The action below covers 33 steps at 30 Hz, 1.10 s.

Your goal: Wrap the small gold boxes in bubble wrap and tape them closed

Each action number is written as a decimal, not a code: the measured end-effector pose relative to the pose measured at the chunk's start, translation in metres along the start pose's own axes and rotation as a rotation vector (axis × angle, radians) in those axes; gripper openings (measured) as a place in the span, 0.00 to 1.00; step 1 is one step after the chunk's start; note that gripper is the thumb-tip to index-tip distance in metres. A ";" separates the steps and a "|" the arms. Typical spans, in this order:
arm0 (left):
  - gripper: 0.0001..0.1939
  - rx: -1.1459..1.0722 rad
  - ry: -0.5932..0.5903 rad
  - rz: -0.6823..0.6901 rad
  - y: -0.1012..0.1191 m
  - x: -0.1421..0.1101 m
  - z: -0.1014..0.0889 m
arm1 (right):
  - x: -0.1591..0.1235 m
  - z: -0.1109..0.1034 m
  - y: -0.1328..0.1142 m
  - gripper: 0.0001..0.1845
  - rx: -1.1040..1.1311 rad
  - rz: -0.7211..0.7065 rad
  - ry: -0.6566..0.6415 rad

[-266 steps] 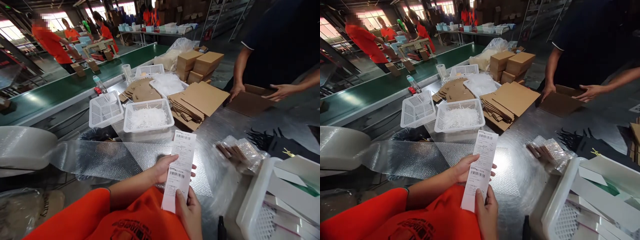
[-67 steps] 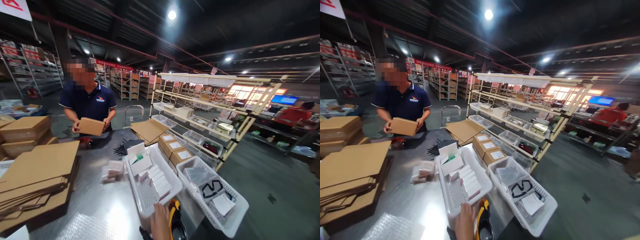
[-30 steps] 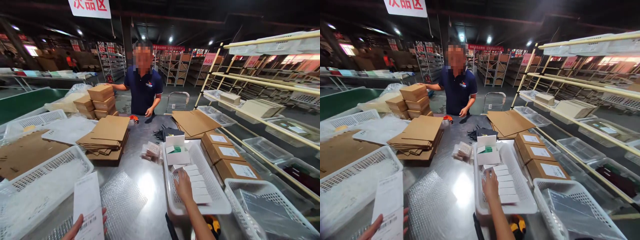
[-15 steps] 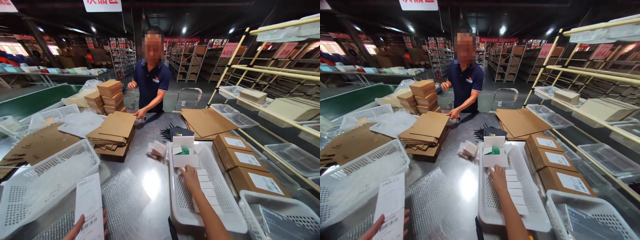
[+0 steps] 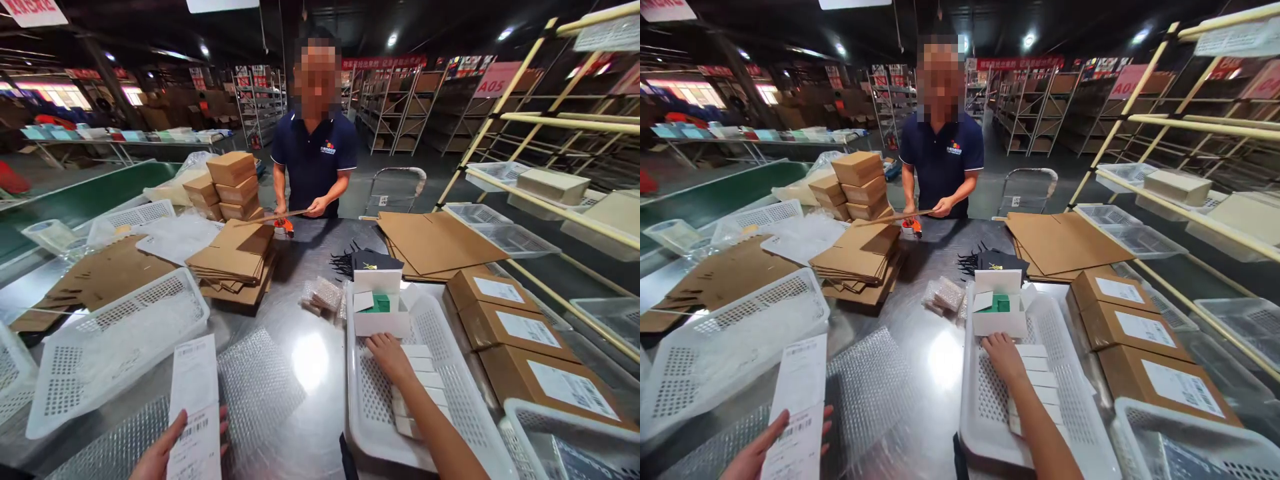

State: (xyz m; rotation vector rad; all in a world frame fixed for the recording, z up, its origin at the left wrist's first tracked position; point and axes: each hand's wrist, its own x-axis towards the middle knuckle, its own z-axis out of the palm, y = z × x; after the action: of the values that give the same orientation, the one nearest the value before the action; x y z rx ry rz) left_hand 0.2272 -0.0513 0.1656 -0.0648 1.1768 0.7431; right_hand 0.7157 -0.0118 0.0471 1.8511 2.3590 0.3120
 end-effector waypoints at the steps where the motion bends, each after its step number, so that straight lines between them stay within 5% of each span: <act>1: 0.43 0.005 0.002 0.002 -0.001 0.000 0.002 | 0.003 -0.003 0.002 0.17 -0.004 -0.029 -0.032; 11: 0.41 -0.025 0.052 0.096 0.003 -0.003 -0.004 | 0.013 -0.012 0.013 0.16 0.017 -0.055 -0.114; 20: 0.40 -0.052 0.085 0.073 0.005 -0.014 -0.009 | -0.019 0.004 0.029 0.24 0.035 0.003 0.111; 25: 0.41 -0.068 0.097 0.102 0.001 -0.012 -0.009 | -0.008 -0.001 0.023 0.15 0.058 0.026 0.055; 27: 0.41 -0.069 0.083 0.067 -0.003 -0.010 -0.010 | -0.005 -0.007 0.024 0.12 0.118 0.099 0.135; 30: 0.41 -0.061 0.091 0.034 -0.007 -0.007 -0.005 | 0.002 -0.019 0.037 0.22 0.131 0.433 0.269; 33: 0.42 -0.060 0.103 0.064 -0.010 -0.004 0.003 | 0.015 -0.030 0.055 0.25 0.166 0.699 0.127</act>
State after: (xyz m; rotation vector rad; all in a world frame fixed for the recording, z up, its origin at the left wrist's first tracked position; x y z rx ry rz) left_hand 0.2345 -0.0599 0.1666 -0.1173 1.2594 0.8402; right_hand 0.7568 0.0130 0.0899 2.7652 1.7561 0.3064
